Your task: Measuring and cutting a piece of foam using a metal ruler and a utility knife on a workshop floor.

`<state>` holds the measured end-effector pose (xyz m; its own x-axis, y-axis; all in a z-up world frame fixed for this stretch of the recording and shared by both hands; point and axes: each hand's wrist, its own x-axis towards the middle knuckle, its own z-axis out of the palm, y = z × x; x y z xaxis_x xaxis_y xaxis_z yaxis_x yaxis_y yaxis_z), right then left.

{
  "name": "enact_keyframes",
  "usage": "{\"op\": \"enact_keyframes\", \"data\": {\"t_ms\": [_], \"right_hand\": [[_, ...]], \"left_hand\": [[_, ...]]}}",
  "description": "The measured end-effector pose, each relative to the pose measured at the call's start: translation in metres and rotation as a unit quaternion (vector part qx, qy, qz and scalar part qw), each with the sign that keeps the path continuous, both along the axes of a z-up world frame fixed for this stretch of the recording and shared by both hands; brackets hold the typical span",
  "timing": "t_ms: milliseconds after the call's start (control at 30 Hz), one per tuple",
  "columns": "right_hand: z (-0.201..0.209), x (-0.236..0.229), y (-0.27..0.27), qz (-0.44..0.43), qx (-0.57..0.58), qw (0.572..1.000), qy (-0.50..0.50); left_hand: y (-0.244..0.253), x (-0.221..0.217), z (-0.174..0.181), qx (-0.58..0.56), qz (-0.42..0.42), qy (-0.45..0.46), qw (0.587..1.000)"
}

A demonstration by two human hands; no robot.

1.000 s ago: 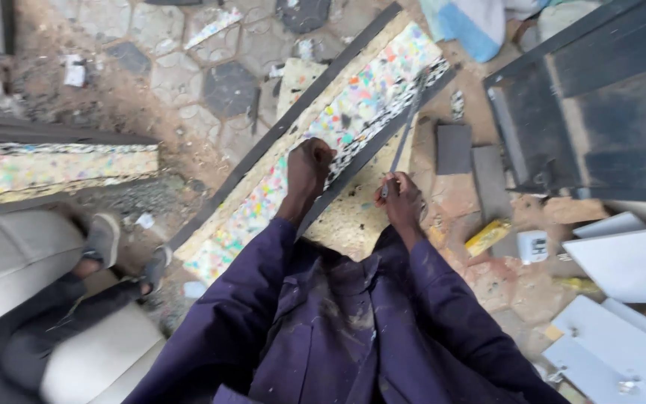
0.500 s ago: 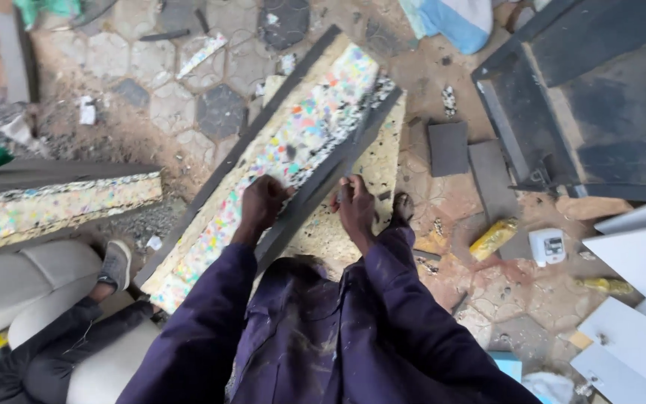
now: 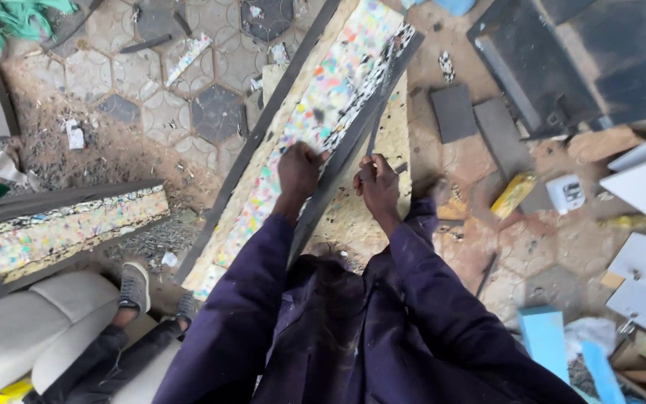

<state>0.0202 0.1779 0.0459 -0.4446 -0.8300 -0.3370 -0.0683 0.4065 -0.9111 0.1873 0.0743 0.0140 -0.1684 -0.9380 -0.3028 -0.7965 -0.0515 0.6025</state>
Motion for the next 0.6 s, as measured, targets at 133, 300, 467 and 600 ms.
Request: {"op": "enact_keyframes", "data": {"t_ms": [133,300,467,600], "right_hand": [[0.007,0.006,0.008,-0.042,-0.023,0.999,-0.012],[0.000,-0.010,-0.026,-0.074,-0.066,0.995,0.005],[-0.001,0.004,-0.027,-0.075,-0.075,0.994,-0.014],[0.021,0.030,0.008,-0.073,-0.066,0.995,-0.036]], "left_hand": [[-0.001,-0.013,-0.015,-0.003,-0.010,0.011,1.000],[-0.011,-0.023,-0.016,-0.001,-0.035,0.007,0.999],[-0.007,-0.014,-0.008,-0.010,-0.029,0.010,0.999],[-0.012,-0.007,-0.022,-0.010,-0.039,0.019,0.999]]}}
